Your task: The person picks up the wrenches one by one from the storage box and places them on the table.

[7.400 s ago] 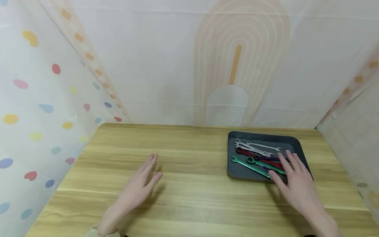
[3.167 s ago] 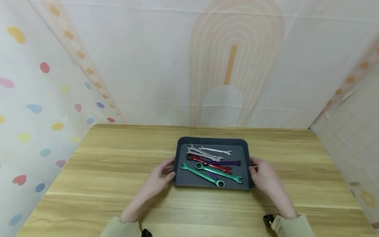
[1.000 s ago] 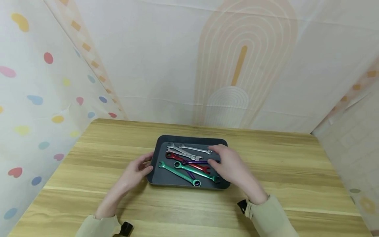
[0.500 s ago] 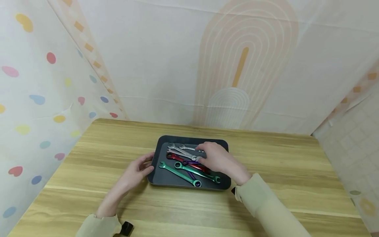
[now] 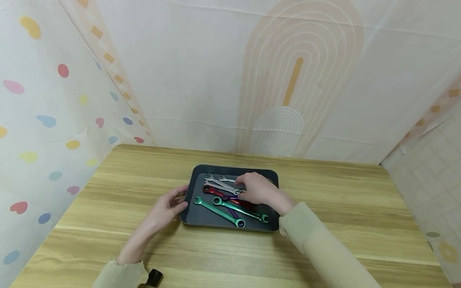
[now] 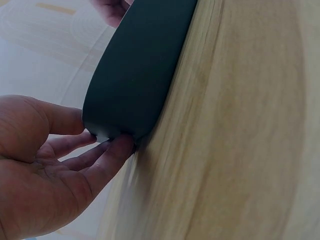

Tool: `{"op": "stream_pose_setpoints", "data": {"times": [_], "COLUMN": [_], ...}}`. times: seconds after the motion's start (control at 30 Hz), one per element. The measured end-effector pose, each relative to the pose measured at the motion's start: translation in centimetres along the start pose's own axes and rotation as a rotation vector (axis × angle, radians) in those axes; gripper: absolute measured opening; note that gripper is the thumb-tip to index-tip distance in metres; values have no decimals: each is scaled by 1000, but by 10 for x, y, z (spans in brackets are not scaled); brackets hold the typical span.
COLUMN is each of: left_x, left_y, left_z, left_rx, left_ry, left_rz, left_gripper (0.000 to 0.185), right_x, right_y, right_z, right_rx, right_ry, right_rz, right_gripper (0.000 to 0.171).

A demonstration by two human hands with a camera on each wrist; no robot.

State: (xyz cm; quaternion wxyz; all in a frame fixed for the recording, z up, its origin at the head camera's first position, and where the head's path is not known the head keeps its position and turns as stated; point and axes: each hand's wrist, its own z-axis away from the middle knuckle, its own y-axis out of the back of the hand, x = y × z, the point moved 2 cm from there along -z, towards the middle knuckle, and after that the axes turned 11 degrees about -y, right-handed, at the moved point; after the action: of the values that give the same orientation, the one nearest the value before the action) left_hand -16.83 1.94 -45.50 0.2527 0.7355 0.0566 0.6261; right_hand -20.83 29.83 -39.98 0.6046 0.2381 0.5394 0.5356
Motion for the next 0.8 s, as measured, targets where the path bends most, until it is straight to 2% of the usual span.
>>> {"op": "stream_pose_setpoints", "data": {"times": [0.3,0.5,0.8], "left_x": [0,0,0], "left_y": [-1,-1,-1], "left_z": [0,-1,-1], "left_rx": [-3,2,7], "left_ry": [-5,-8,-1], "left_rz": [10,6,9], "left_gripper": [53,53,53], "right_x": [5,6,6], "right_y": [-2,-7,-12], "right_z": [-14,-21,-24], "right_rx": [-57,-82,-103], "right_ry": [17,-18,-41], "right_rz": [-47,-65,-32], "right_gripper": [29,23,18]}}
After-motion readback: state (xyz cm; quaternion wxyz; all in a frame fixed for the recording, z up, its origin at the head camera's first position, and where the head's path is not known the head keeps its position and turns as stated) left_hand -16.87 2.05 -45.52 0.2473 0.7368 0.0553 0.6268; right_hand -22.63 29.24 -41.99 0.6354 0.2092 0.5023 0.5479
